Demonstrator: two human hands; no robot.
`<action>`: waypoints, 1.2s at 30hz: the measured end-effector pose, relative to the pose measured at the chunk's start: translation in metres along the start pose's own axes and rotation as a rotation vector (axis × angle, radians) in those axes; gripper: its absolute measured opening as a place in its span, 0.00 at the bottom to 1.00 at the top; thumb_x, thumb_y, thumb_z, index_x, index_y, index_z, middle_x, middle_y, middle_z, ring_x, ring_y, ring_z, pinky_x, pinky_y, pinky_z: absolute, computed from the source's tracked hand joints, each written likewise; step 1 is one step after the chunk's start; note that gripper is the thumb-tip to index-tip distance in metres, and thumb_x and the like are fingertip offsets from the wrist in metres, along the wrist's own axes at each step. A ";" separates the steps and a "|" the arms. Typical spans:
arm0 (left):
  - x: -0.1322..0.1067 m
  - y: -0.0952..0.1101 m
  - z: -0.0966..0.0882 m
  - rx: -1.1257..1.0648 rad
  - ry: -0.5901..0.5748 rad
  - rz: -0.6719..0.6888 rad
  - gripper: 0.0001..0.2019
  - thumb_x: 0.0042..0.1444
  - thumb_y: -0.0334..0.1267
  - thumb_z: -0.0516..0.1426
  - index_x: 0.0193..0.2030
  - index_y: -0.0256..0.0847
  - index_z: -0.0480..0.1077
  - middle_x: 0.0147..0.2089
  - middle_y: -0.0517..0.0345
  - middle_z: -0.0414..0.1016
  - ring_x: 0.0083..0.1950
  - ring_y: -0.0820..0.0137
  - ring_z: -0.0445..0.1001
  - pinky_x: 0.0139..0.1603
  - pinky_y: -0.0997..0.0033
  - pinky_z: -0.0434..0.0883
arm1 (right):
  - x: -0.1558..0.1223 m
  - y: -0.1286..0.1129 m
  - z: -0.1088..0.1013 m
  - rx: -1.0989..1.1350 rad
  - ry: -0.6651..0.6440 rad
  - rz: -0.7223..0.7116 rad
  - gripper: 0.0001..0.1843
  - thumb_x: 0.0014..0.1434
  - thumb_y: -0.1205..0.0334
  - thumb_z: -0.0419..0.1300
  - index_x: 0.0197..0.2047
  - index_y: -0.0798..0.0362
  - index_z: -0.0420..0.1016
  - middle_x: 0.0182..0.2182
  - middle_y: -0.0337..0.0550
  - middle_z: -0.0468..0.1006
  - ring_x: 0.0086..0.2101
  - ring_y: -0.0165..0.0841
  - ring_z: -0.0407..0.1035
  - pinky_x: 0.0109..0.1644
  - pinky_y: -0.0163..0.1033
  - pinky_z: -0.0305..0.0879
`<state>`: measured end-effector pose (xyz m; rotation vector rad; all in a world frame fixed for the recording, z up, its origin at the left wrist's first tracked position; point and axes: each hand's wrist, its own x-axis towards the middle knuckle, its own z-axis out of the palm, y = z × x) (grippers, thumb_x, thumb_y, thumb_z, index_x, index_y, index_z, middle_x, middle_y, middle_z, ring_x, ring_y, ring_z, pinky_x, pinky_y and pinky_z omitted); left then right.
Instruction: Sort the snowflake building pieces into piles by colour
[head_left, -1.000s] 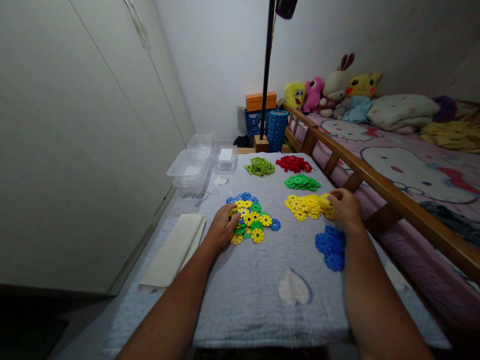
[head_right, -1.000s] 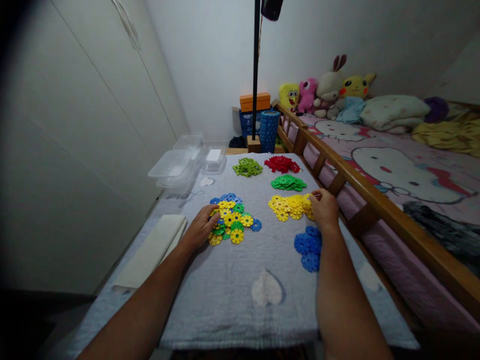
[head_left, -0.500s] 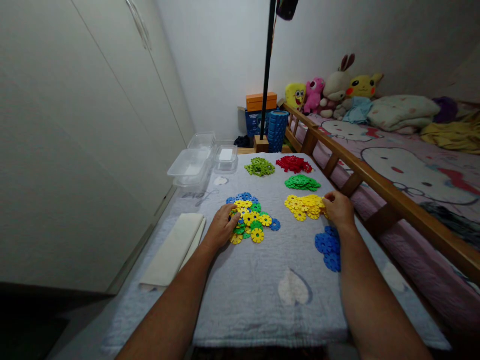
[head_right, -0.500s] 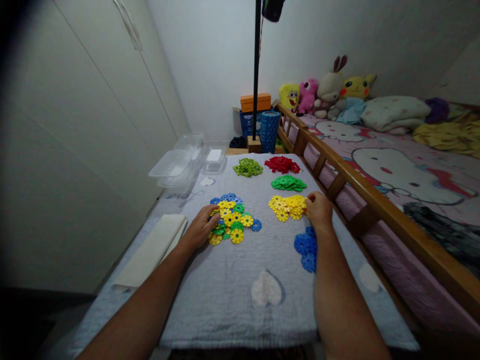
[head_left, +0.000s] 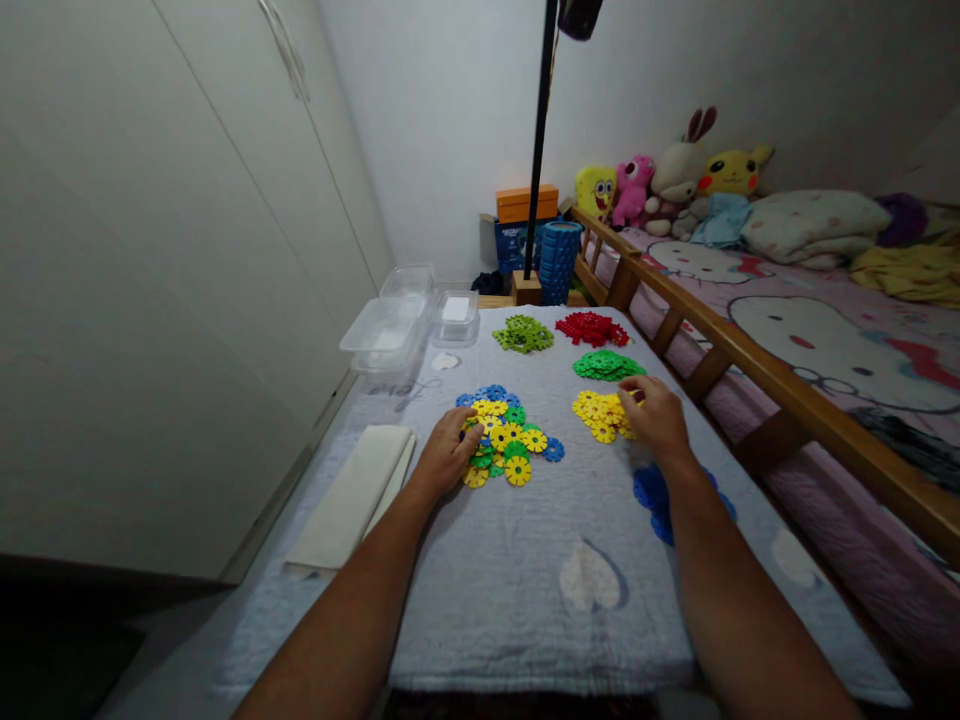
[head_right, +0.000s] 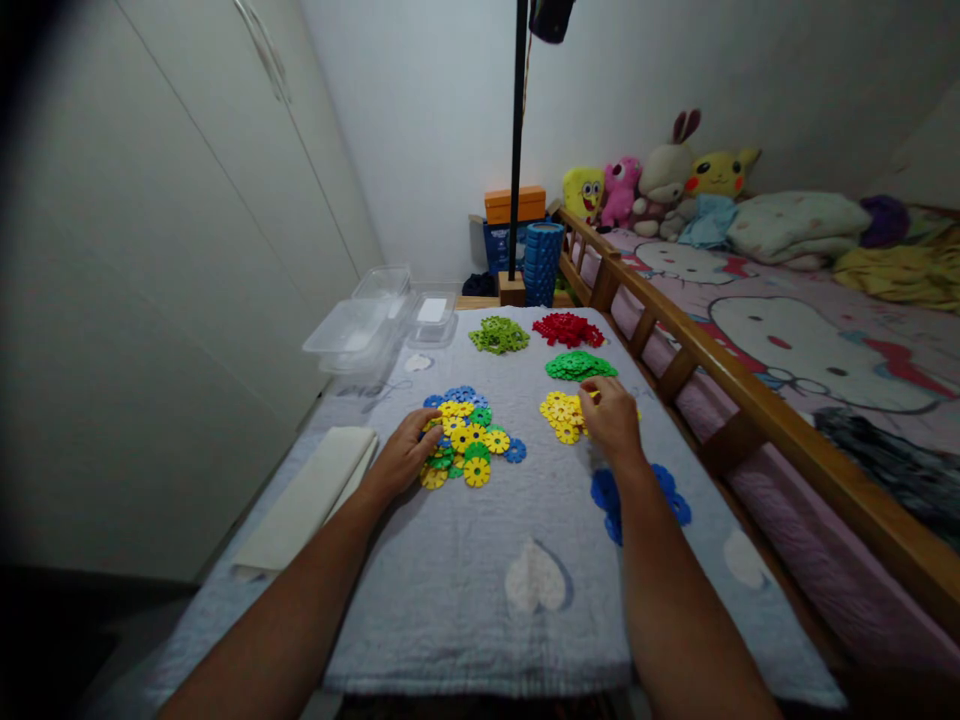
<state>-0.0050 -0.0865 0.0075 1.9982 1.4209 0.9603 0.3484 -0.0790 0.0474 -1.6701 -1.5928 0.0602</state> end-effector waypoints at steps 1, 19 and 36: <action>0.000 0.000 0.000 -0.004 0.002 -0.006 0.19 0.65 0.48 0.51 0.55 0.41 0.71 0.59 0.45 0.73 0.63 0.59 0.70 0.68 0.53 0.65 | -0.005 -0.011 0.007 0.044 -0.081 -0.063 0.09 0.58 0.61 0.57 0.37 0.53 0.78 0.36 0.47 0.79 0.35 0.37 0.70 0.44 0.42 0.67; 0.001 0.002 -0.003 -0.027 0.056 -0.043 0.18 0.66 0.47 0.51 0.53 0.41 0.72 0.57 0.48 0.75 0.61 0.61 0.72 0.67 0.55 0.66 | -0.044 -0.070 0.059 -0.099 -0.484 -0.421 0.10 0.67 0.67 0.55 0.39 0.52 0.78 0.37 0.48 0.78 0.41 0.38 0.69 0.48 0.40 0.61; 0.001 0.000 -0.002 -0.005 0.026 -0.038 0.18 0.64 0.48 0.51 0.53 0.42 0.72 0.57 0.47 0.75 0.60 0.60 0.72 0.66 0.55 0.67 | -0.002 0.007 0.009 -0.243 -0.066 0.126 0.10 0.57 0.63 0.55 0.32 0.50 0.79 0.31 0.45 0.82 0.33 0.37 0.72 0.38 0.38 0.61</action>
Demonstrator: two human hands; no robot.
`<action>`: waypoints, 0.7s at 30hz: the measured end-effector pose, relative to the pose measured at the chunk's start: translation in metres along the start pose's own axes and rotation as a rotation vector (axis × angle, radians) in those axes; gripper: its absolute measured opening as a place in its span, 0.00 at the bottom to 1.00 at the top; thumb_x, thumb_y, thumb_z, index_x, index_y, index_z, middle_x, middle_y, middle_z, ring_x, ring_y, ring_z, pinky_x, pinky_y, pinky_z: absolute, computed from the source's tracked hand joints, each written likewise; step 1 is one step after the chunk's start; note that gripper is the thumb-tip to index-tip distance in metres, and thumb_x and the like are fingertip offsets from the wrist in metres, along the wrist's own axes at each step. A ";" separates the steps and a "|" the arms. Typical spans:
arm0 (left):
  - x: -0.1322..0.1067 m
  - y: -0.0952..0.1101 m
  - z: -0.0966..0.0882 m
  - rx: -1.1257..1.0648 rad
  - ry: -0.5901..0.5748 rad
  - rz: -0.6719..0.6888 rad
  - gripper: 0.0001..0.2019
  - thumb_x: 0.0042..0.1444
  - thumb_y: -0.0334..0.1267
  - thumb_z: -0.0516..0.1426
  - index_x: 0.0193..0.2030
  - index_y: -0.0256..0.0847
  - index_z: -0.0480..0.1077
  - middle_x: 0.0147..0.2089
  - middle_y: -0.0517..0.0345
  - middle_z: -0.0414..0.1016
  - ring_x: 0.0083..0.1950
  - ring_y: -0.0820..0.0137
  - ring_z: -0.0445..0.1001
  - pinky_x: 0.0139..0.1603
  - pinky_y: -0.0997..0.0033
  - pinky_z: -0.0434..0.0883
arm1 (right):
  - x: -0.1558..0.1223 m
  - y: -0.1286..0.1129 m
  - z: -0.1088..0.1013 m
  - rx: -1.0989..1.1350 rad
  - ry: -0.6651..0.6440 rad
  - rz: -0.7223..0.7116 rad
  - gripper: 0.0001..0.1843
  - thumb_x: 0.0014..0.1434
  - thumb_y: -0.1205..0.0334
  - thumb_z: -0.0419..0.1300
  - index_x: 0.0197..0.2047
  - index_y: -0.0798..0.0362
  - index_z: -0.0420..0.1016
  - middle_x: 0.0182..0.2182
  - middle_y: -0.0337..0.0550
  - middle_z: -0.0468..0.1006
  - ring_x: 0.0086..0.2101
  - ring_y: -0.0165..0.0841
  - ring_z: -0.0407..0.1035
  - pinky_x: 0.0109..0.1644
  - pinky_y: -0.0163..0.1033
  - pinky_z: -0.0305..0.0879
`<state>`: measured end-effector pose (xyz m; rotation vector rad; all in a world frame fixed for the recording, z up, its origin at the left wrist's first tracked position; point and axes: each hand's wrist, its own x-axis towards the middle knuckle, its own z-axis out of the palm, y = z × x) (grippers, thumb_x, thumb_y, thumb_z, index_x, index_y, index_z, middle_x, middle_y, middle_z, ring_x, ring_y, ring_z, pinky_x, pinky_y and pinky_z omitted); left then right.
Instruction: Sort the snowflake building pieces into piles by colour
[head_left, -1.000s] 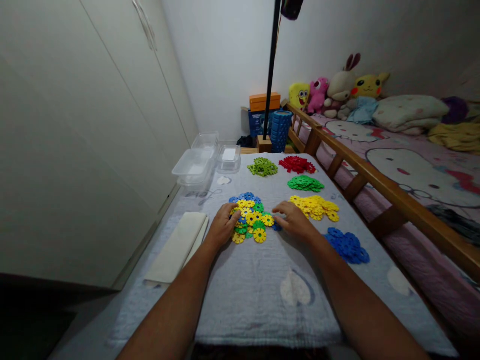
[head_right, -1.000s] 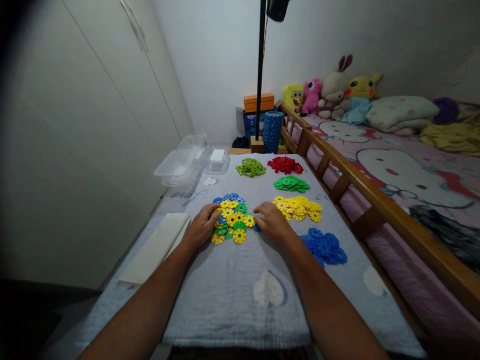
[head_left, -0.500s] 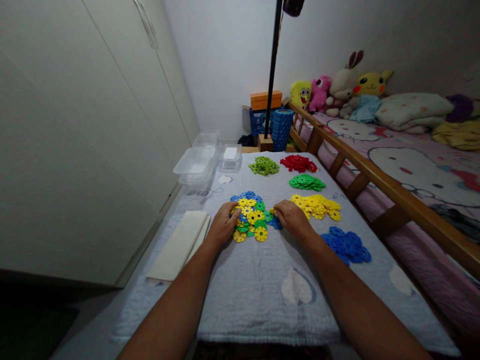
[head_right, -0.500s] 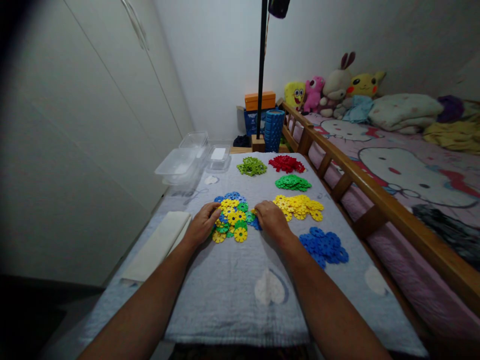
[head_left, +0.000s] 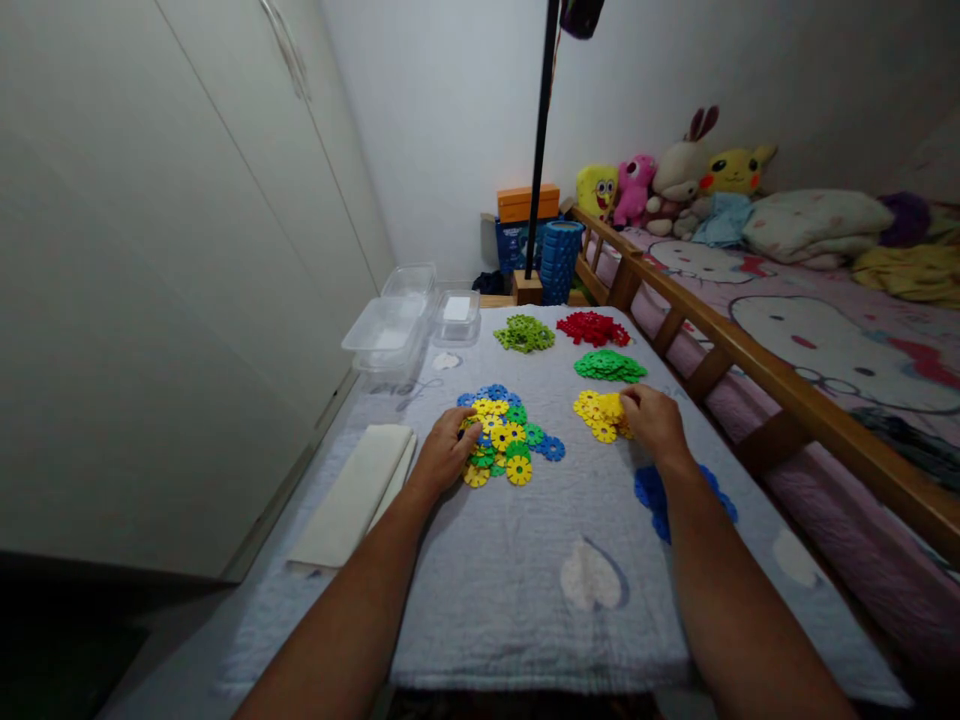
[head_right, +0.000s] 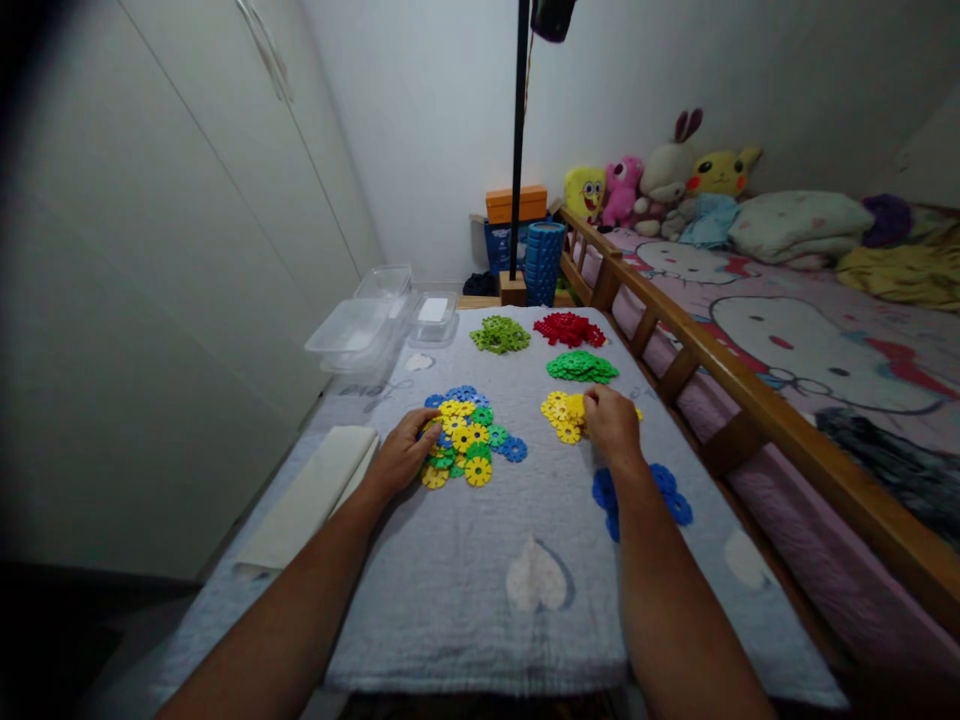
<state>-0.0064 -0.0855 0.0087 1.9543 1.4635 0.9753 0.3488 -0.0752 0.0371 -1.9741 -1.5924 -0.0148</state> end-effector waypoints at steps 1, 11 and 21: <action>0.000 0.000 0.000 0.000 -0.001 0.001 0.18 0.64 0.48 0.51 0.53 0.42 0.72 0.57 0.47 0.75 0.61 0.60 0.72 0.66 0.55 0.67 | -0.001 0.000 0.002 -0.004 0.003 0.007 0.10 0.57 0.63 0.56 0.32 0.49 0.79 0.30 0.45 0.82 0.32 0.37 0.72 0.37 0.38 0.61; -0.001 0.001 0.000 0.003 -0.002 0.005 0.18 0.64 0.48 0.51 0.53 0.41 0.72 0.57 0.47 0.75 0.61 0.60 0.72 0.66 0.55 0.67 | 0.000 -0.007 0.002 0.023 0.039 -0.055 0.11 0.56 0.66 0.54 0.34 0.53 0.78 0.35 0.50 0.80 0.38 0.40 0.72 0.44 0.42 0.64; -0.002 0.003 -0.001 0.032 -0.006 0.014 0.17 0.63 0.47 0.53 0.54 0.42 0.72 0.57 0.48 0.75 0.60 0.60 0.72 0.65 0.56 0.67 | -0.039 -0.068 0.017 0.165 -0.422 -0.545 0.08 0.60 0.64 0.61 0.41 0.54 0.80 0.38 0.48 0.78 0.40 0.37 0.70 0.47 0.40 0.63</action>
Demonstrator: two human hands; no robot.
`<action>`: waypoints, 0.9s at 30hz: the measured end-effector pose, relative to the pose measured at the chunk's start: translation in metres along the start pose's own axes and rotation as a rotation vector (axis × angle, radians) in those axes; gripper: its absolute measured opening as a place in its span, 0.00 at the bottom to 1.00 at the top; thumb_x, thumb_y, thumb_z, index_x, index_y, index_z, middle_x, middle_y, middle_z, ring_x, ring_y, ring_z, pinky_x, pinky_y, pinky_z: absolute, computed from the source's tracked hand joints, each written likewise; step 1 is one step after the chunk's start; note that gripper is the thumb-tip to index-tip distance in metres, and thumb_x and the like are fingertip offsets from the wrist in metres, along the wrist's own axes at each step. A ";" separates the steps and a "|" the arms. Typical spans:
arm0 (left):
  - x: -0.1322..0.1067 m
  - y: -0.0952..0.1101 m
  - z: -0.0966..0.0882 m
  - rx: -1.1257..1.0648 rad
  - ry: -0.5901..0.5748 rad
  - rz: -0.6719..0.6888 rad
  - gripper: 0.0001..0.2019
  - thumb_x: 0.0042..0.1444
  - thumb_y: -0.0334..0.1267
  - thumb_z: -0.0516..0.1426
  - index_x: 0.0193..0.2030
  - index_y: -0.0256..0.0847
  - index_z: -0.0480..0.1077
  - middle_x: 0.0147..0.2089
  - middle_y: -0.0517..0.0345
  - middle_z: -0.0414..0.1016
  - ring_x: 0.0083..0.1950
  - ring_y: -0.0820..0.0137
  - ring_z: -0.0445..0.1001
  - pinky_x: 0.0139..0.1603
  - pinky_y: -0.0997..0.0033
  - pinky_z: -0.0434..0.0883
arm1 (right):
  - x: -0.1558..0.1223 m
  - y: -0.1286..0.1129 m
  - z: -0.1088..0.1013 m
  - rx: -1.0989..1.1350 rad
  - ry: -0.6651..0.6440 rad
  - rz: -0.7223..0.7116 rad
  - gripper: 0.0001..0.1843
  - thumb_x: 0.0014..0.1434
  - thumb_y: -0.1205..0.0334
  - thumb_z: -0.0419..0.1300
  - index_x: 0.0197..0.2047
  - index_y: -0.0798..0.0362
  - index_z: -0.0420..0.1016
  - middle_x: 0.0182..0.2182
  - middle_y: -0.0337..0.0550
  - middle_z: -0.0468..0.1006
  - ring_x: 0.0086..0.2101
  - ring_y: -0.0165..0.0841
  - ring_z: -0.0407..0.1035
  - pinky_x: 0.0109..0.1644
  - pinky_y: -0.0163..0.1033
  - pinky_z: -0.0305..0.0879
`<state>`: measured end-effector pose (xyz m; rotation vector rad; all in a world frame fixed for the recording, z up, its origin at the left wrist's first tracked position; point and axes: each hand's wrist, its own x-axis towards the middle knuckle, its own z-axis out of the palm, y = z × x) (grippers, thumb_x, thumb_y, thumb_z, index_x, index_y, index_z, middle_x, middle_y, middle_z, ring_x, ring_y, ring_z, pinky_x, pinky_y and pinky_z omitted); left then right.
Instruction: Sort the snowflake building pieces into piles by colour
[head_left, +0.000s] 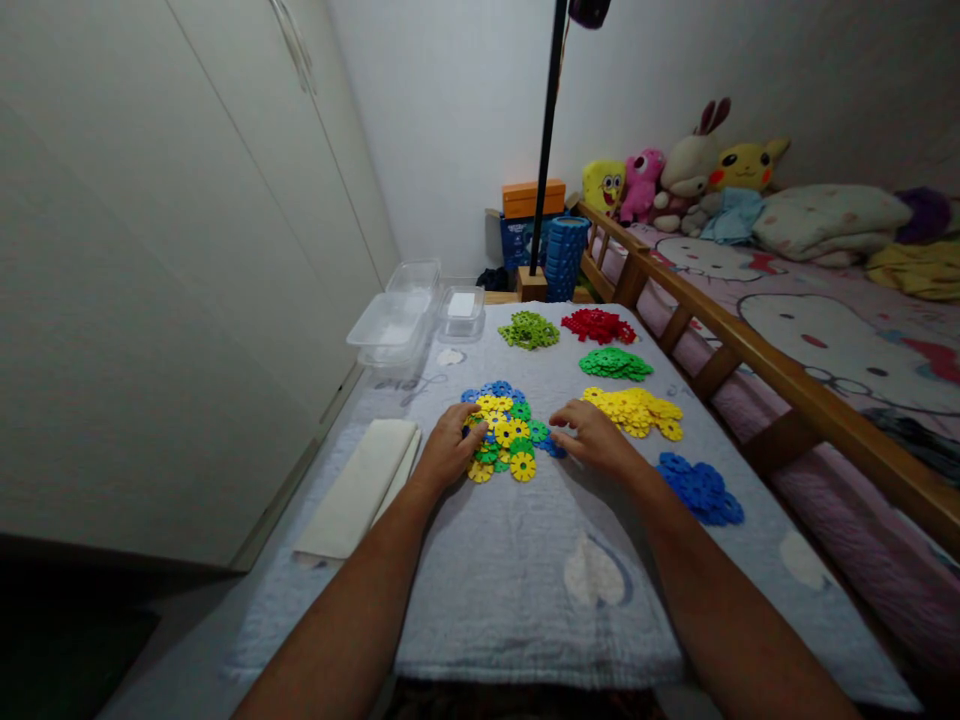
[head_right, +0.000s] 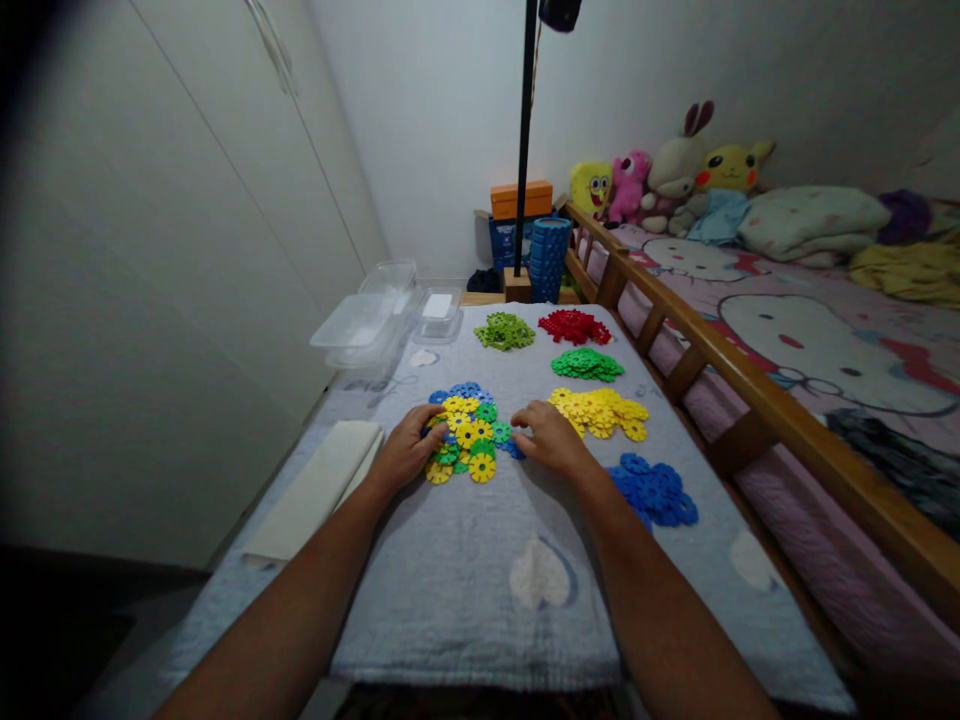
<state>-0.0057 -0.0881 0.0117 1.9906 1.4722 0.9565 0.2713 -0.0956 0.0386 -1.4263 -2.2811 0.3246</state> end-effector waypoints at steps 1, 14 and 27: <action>0.000 0.000 0.000 0.001 0.000 -0.001 0.17 0.63 0.47 0.54 0.54 0.42 0.71 0.57 0.48 0.75 0.60 0.60 0.72 0.65 0.56 0.67 | -0.001 -0.002 0.002 -0.031 -0.031 -0.005 0.09 0.59 0.64 0.62 0.43 0.55 0.80 0.38 0.49 0.78 0.40 0.38 0.69 0.47 0.40 0.62; 0.000 -0.002 0.000 0.021 -0.009 0.003 0.18 0.61 0.46 0.55 0.54 0.40 0.71 0.57 0.47 0.75 0.60 0.59 0.72 0.65 0.56 0.68 | -0.003 -0.007 -0.004 0.027 -0.188 0.104 0.08 0.58 0.66 0.61 0.42 0.54 0.79 0.40 0.48 0.80 0.40 0.36 0.70 0.44 0.37 0.61; 0.001 -0.003 0.001 0.023 -0.021 -0.001 0.19 0.60 0.47 0.54 0.53 0.40 0.71 0.56 0.47 0.74 0.59 0.59 0.72 0.64 0.55 0.68 | -0.061 0.063 -0.098 0.352 0.004 0.460 0.11 0.50 0.54 0.62 0.33 0.52 0.78 0.30 0.41 0.80 0.32 0.34 0.71 0.37 0.37 0.65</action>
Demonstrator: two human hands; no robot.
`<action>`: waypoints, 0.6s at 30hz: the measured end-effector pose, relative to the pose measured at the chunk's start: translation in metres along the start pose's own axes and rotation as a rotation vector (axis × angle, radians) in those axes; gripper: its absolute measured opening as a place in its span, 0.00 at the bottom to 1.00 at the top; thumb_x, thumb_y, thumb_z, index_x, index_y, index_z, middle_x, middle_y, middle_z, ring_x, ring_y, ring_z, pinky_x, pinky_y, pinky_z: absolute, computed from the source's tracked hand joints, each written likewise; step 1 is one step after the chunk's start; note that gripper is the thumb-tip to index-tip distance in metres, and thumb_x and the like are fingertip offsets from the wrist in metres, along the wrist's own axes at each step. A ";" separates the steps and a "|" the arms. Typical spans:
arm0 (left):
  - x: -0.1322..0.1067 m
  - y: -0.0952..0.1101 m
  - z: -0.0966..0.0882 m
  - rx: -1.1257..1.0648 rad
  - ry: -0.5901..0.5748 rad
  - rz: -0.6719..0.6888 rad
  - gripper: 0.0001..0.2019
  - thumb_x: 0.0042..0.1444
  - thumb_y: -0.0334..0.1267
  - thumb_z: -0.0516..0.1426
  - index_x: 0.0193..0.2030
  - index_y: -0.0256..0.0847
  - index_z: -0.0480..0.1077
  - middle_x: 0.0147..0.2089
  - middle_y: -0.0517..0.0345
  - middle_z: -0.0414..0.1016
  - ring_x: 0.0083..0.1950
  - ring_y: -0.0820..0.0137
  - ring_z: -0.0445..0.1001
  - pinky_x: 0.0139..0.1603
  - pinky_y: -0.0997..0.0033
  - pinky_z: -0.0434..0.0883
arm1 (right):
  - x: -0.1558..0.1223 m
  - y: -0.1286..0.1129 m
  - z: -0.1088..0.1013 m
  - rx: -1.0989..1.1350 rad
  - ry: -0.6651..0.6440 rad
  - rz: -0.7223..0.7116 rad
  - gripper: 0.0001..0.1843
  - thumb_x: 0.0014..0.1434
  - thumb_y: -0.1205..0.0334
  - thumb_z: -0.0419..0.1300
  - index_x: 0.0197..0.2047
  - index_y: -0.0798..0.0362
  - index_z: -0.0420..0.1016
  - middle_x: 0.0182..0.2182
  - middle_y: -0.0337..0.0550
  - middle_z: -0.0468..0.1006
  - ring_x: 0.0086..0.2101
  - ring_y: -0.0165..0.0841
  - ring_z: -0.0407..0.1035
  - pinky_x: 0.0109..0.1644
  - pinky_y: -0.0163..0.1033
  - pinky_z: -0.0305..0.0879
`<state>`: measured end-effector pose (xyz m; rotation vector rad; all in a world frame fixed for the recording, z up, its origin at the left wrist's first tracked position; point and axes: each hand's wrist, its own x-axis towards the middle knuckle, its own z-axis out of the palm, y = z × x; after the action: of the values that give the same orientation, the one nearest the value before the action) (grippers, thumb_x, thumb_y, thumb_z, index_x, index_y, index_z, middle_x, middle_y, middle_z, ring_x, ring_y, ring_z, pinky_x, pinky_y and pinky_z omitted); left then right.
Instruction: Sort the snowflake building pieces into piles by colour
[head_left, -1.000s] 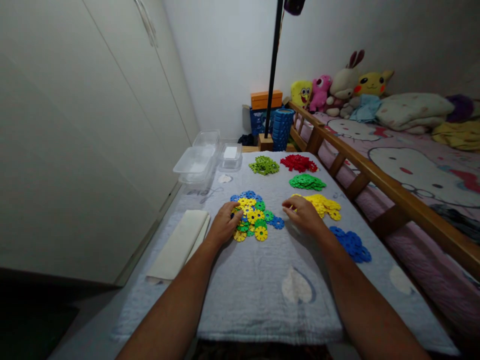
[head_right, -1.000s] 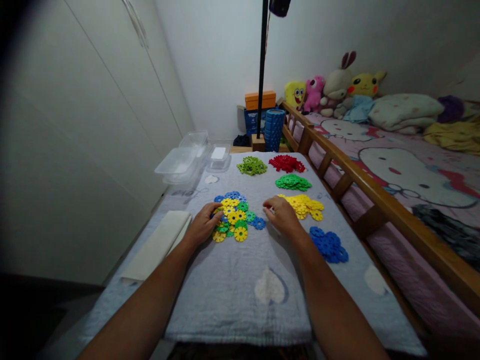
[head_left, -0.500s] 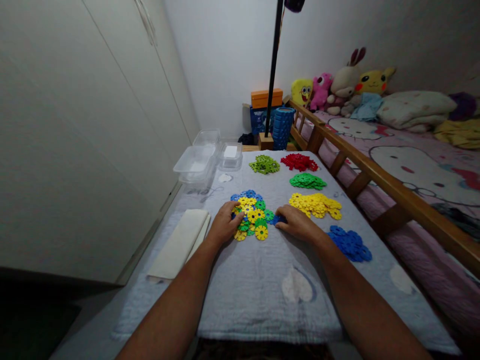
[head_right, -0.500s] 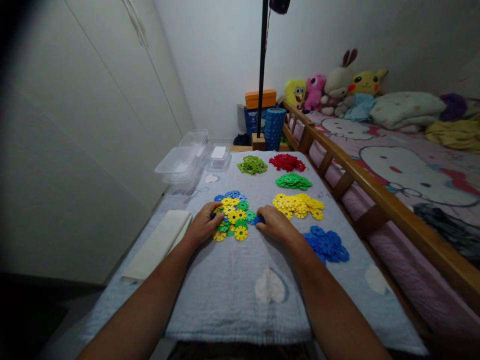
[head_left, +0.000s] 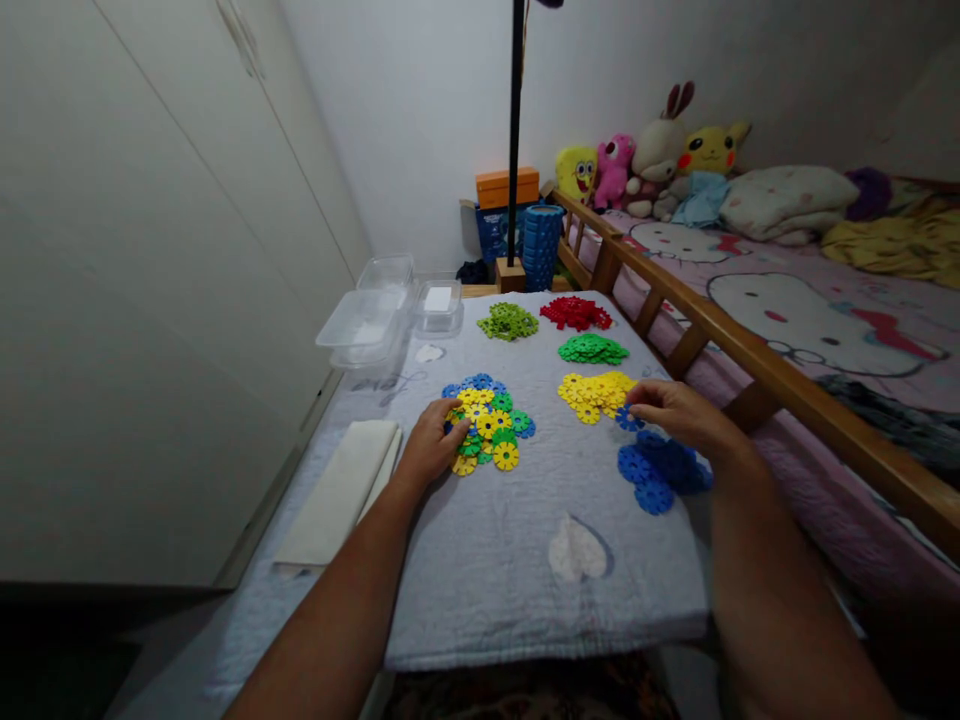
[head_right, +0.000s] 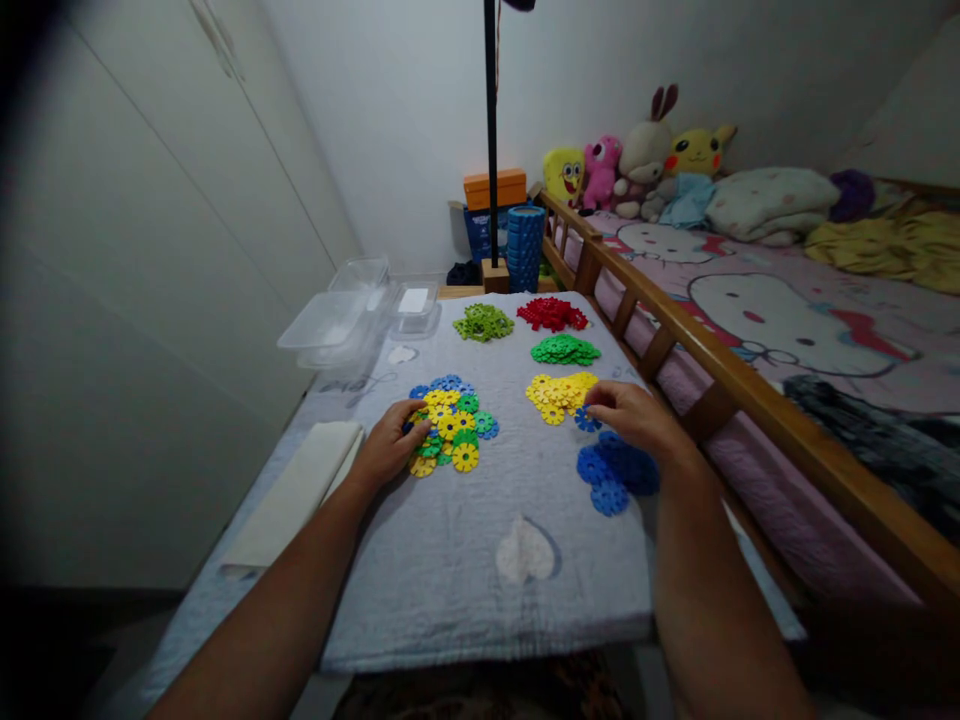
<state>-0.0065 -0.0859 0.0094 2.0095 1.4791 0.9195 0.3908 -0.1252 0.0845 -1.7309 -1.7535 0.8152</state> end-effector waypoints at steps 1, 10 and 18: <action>0.000 0.000 0.000 0.000 0.001 0.001 0.19 0.60 0.48 0.54 0.53 0.40 0.71 0.56 0.47 0.75 0.59 0.59 0.73 0.64 0.56 0.68 | -0.006 0.005 -0.005 -0.014 -0.011 0.019 0.12 0.50 0.53 0.62 0.33 0.53 0.78 0.30 0.41 0.80 0.32 0.34 0.72 0.37 0.37 0.65; 0.001 -0.001 -0.001 0.018 -0.006 0.002 0.20 0.60 0.49 0.54 0.53 0.40 0.71 0.57 0.47 0.74 0.60 0.58 0.72 0.64 0.55 0.68 | -0.037 0.009 0.010 -0.015 -0.034 0.030 0.10 0.53 0.56 0.61 0.32 0.52 0.80 0.31 0.42 0.81 0.34 0.36 0.74 0.40 0.38 0.67; 0.001 -0.002 -0.001 0.012 -0.007 0.003 0.20 0.59 0.49 0.54 0.53 0.40 0.71 0.57 0.46 0.74 0.60 0.58 0.72 0.64 0.54 0.68 | -0.031 0.000 0.035 -0.159 -0.039 0.000 0.08 0.54 0.63 0.57 0.32 0.52 0.77 0.30 0.41 0.80 0.33 0.35 0.73 0.38 0.37 0.64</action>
<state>-0.0081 -0.0844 0.0088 2.0217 1.4822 0.9062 0.3658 -0.1579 0.0621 -1.8269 -1.8893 0.7314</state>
